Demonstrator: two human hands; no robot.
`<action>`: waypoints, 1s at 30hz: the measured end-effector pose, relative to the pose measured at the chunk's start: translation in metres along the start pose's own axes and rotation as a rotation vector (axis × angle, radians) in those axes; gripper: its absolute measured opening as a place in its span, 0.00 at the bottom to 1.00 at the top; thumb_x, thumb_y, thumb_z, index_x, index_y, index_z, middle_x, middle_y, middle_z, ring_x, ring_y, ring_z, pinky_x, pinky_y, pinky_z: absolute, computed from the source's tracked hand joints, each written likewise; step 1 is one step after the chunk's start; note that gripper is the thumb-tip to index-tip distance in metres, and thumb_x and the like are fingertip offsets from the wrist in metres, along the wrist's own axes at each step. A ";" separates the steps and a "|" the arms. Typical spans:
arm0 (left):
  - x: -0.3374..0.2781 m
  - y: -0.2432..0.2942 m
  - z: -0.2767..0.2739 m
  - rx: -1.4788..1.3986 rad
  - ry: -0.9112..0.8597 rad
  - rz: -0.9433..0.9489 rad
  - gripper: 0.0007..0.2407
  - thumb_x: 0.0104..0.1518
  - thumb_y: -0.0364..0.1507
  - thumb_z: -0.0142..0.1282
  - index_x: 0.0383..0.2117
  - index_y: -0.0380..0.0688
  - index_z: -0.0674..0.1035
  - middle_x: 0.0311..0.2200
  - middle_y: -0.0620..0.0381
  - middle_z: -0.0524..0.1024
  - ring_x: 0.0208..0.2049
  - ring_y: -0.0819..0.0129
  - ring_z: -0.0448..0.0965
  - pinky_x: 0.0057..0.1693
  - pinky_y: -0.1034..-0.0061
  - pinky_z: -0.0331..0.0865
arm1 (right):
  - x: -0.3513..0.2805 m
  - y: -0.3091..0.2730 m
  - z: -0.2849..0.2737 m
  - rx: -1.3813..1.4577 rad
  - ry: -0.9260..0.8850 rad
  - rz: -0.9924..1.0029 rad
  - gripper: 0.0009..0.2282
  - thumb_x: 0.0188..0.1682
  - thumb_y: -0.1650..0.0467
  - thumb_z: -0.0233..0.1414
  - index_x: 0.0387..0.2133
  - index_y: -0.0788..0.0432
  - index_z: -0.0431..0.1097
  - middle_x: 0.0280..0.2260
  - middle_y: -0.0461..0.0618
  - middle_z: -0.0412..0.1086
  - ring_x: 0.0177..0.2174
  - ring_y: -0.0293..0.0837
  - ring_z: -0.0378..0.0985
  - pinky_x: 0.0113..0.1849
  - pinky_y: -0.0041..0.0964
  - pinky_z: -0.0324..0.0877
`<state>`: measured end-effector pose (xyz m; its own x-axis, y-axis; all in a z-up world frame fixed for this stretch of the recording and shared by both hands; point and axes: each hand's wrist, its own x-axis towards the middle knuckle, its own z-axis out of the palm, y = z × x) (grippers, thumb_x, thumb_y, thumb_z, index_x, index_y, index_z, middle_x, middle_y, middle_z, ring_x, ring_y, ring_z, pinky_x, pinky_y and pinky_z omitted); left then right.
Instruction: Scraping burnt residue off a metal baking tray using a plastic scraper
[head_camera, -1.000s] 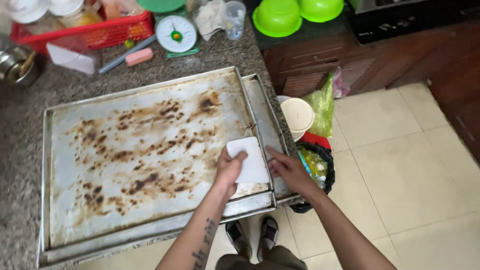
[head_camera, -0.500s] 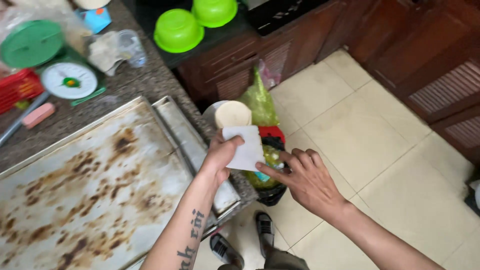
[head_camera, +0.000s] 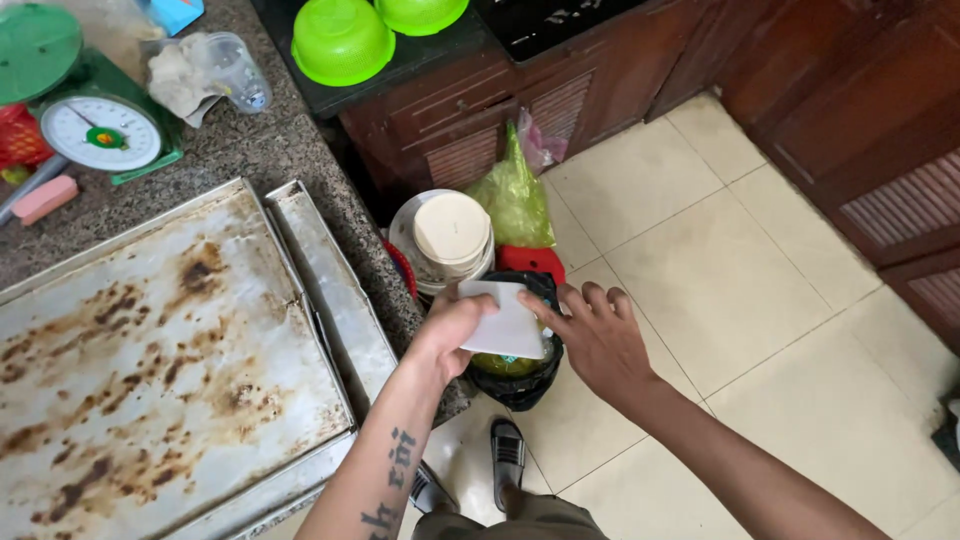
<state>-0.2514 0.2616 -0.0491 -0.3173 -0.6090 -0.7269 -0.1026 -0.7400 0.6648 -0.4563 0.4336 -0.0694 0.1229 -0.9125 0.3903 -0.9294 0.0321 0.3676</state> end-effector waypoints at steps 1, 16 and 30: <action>0.006 -0.004 -0.002 -0.003 0.007 0.000 0.29 0.55 0.23 0.73 0.68 0.37 0.81 0.43 0.39 0.89 0.42 0.40 0.97 0.52 0.38 0.91 | 0.001 -0.001 0.008 0.006 0.002 -0.005 0.39 0.59 0.72 0.51 0.84 0.20 0.59 0.57 0.41 0.66 0.53 0.48 0.69 0.54 0.51 0.63; -0.087 0.035 0.043 0.538 0.082 0.457 0.23 0.75 0.22 0.57 0.76 0.39 0.71 0.57 0.26 0.85 0.62 0.25 0.89 0.67 0.35 0.85 | 0.035 0.017 0.034 1.606 -0.720 1.084 0.29 0.66 0.70 0.47 0.84 0.53 0.69 0.82 0.63 0.61 0.83 0.66 0.58 0.77 0.63 0.55; -0.015 -0.021 0.110 1.015 -0.002 0.511 0.19 0.76 0.30 0.51 0.70 0.51 0.64 0.60 0.32 0.85 0.60 0.19 0.89 0.68 0.29 0.82 | 0.059 0.030 -0.054 1.774 -0.804 1.171 0.40 0.59 0.76 0.44 0.91 0.53 0.49 0.92 0.50 0.41 0.87 0.58 0.42 0.81 0.60 0.50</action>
<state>-0.3481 0.3181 -0.0330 -0.5431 -0.7717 -0.3309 -0.6768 0.1692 0.7164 -0.4584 0.4030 0.0105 -0.2237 -0.7079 -0.6700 0.2014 0.6390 -0.7424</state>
